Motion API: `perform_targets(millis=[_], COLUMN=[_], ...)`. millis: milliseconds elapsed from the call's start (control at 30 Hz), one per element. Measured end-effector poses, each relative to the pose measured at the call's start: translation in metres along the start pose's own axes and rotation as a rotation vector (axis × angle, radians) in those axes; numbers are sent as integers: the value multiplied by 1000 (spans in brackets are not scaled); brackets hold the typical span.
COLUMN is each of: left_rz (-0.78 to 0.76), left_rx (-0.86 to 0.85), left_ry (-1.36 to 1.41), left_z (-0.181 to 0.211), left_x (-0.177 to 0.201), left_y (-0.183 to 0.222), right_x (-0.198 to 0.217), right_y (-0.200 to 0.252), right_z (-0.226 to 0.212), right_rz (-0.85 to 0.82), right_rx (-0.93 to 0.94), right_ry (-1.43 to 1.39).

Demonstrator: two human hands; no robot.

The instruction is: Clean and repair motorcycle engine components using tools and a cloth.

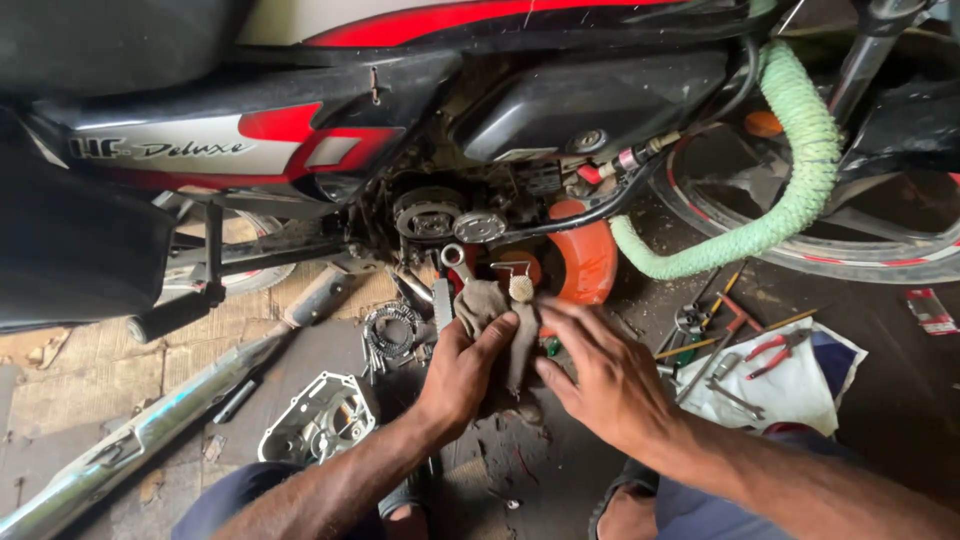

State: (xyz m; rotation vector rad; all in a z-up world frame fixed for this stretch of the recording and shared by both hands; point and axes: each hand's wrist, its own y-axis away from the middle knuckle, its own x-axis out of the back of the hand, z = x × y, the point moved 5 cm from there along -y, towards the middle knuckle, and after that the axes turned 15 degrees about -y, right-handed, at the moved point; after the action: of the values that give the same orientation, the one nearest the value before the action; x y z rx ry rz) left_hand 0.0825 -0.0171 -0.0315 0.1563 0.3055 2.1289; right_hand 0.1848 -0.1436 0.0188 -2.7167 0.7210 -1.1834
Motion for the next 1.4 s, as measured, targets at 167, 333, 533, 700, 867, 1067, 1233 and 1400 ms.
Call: perform_targets(millis=[167,333,533,700,867,1067,1233,1400], left_rz=[-70,-219,-267,-186,-128,161,93,23], left_rx=[0,-250,-528,-622,-367,-503,-203,-6], left_ry=[-129,-524,-970,-904,-735,-164,39,182], left_z=[-6,7,34,48,50,22,0,26], left_x=[7,7,-11,-15,-19,18,52,52], left_y=[0,11,32,43,40,5,-19,-10], right_x=[2,9,-9,-10,-21,-15,-3,-23], right_y=[8,3,19,27,50,46,36,39], right_z=[-6,17,33,31,50,12,11,38], right_rz=[-60,-73,-27,148,205,96,77,-14], right_rx=[268,-357,-324,-232,-286,-228,-94,-318], right_ry=[-66,-457,-1256,-1457,-1577,-1044,-966,-1106])
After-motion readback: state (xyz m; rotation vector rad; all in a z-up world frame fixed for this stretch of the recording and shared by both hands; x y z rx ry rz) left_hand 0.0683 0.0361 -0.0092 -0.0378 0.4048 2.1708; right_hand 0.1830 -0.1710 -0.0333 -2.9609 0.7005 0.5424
